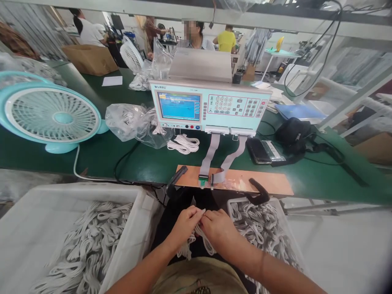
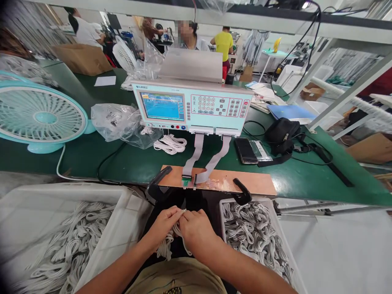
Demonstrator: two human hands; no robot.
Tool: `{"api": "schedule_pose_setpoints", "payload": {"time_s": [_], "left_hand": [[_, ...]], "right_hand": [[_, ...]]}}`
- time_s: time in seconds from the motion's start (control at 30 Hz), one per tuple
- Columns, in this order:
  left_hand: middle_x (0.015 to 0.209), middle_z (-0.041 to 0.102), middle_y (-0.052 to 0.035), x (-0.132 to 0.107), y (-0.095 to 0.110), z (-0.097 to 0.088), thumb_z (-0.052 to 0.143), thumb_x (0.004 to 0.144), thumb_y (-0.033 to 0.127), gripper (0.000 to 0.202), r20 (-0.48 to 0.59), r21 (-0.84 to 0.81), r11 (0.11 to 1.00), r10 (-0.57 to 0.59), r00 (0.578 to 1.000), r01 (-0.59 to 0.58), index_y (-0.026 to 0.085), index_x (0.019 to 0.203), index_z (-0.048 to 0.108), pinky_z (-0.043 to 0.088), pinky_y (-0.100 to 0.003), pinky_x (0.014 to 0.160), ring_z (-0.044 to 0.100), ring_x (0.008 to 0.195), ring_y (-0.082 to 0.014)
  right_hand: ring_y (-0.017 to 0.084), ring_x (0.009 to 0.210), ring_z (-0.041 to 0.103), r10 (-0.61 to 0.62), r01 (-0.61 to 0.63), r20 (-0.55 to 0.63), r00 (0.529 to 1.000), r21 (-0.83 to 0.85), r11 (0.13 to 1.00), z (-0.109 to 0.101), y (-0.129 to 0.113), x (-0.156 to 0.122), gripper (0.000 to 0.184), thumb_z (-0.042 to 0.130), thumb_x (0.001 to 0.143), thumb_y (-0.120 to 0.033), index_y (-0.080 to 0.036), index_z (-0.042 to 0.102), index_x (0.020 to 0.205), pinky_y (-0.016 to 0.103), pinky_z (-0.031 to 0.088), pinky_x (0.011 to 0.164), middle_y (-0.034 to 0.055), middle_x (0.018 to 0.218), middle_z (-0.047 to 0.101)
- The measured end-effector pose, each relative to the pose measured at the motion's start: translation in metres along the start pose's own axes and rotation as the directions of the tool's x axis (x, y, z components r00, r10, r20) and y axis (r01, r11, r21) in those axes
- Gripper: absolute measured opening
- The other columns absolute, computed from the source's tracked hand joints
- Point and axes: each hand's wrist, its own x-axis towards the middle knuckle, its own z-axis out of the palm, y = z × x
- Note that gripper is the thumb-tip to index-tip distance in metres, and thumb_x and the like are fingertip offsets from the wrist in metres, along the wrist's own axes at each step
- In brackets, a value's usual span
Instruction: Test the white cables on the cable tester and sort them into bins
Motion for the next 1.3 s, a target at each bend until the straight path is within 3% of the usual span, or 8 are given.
{"api": "schedule_pose_setpoints", "payload": {"time_s": [0.1, 0.2, 0.37, 0.5, 0.73, 0.87, 1.1, 1.3], "left_hand": [[0.060, 0.043, 0.0024, 0.007, -0.012, 0.001, 0.053, 0.074, 0.043, 0.035, -0.057, 0.056, 0.998, 0.006, 0.998, -0.003, 0.014, 0.056, 0.059, 0.037, -0.020, 0.050, 0.044, 0.055, -0.0106], [0.055, 0.046, 0.0017, 0.011, -0.022, 0.000, 0.053, 0.073, 0.040, 0.033, -0.101, 0.084, 0.996, 0.040, 0.994, -0.032, 0.015, 0.052, 0.058, 0.036, -0.022, 0.054, 0.044, 0.057, -0.0121], [0.049, 0.047, 0.0018, 0.011, -0.021, -0.004, 0.054, 0.071, 0.031, 0.029, -0.108, 0.141, 0.990, 0.038, 0.993, -0.023, 0.014, 0.048, 0.059, 0.032, -0.023, 0.052, 0.042, 0.053, -0.0114], [0.052, 0.050, 0.0022, 0.010, -0.020, 0.000, 0.062, 0.067, 0.027, 0.019, -0.053, 0.032, 0.998, 0.050, 0.997, -0.048, 0.013, 0.054, 0.060, 0.034, -0.021, 0.052, 0.043, 0.052, -0.0098], [0.047, 0.048, 0.0050, 0.027, -0.011, 0.022, 0.063, 0.070, 0.044, 0.028, -0.076, -0.254, 0.967, -0.011, 0.997, -0.009, 0.016, 0.067, 0.058, 0.033, -0.016, 0.039, 0.044, 0.040, -0.0068], [0.049, 0.049, 0.0050, 0.036, -0.003, 0.023, 0.063, 0.072, 0.044, 0.030, -0.134, -0.310, 0.949, 0.009, 0.991, -0.050, 0.015, 0.070, 0.059, 0.037, -0.017, 0.039, 0.043, 0.039, -0.0061], [0.046, 0.049, 0.0062, 0.035, -0.003, 0.015, 0.061, 0.073, 0.046, 0.030, -0.152, -0.265, 0.964, -0.028, 0.988, -0.013, 0.016, 0.069, 0.059, 0.036, -0.016, 0.039, 0.044, 0.037, -0.0064], [0.044, 0.050, 0.0053, 0.037, 0.006, -0.002, 0.052, 0.079, 0.045, 0.033, -0.016, -0.123, 0.992, 0.039, 0.999, -0.040, 0.016, 0.066, 0.056, 0.031, -0.018, 0.039, 0.045, 0.034, -0.0069]], "right_hand": [[0.021, 0.069, 0.059, 0.024, -0.024, 0.118, 0.993, -0.002, 1.000, 0.002, 0.000, 0.007, 0.012, 0.052, 0.083, -0.015, -0.012, 0.060, 0.093, 0.030, 0.039, 0.060, 0.0092, 0.082, 0.063], [0.020, 0.070, 0.060, 0.071, -0.079, 0.126, 0.989, 0.060, 0.995, 0.007, -0.001, 0.008, 0.014, 0.050, 0.081, -0.012, -0.014, 0.060, 0.091, 0.028, 0.039, 0.060, 0.0074, 0.082, 0.064], [0.016, 0.062, 0.056, 0.131, -0.121, -0.036, 0.991, 0.200, 0.972, 0.027, 0.006, 0.000, 0.015, 0.048, 0.068, -0.005, -0.017, 0.055, 0.072, 0.026, 0.035, 0.057, 0.0019, 0.070, 0.059], [0.014, 0.059, 0.049, 0.199, -0.112, -0.188, 0.962, 0.394, 0.912, 0.035, 0.021, -0.008, 0.012, 0.045, 0.070, -0.007, -0.018, 0.049, 0.068, 0.025, 0.032, 0.058, -0.0002, 0.064, 0.053], [0.012, 0.058, 0.043, 0.591, -0.113, -0.239, 0.770, 0.861, 0.496, 0.030, 0.046, 0.003, 0.012, 0.046, 0.085, -0.028, -0.019, 0.049, 0.080, 0.022, 0.035, 0.056, -0.0030, 0.065, 0.046], [0.013, 0.057, 0.043, 0.629, -0.048, -0.132, 0.766, 0.964, 0.260, 0.035, 0.044, 0.019, 0.024, 0.051, 0.083, -0.041, -0.018, 0.053, 0.076, 0.023, 0.037, 0.055, -0.0027, 0.063, 0.048], [0.013, 0.057, 0.044, 0.689, -0.033, -0.086, 0.720, 0.987, 0.158, 0.036, 0.037, 0.027, 0.027, 0.057, 0.080, -0.044, -0.017, 0.057, 0.075, 0.024, 0.037, 0.056, -0.0018, 0.063, 0.052], [0.010, 0.051, 0.039, 0.713, 0.001, 0.011, 0.701, 1.000, -0.016, 0.037, 0.036, 0.032, 0.026, 0.063, 0.076, -0.041, -0.016, 0.056, 0.068, 0.023, 0.033, 0.051, -0.0036, 0.057, 0.048]]}}
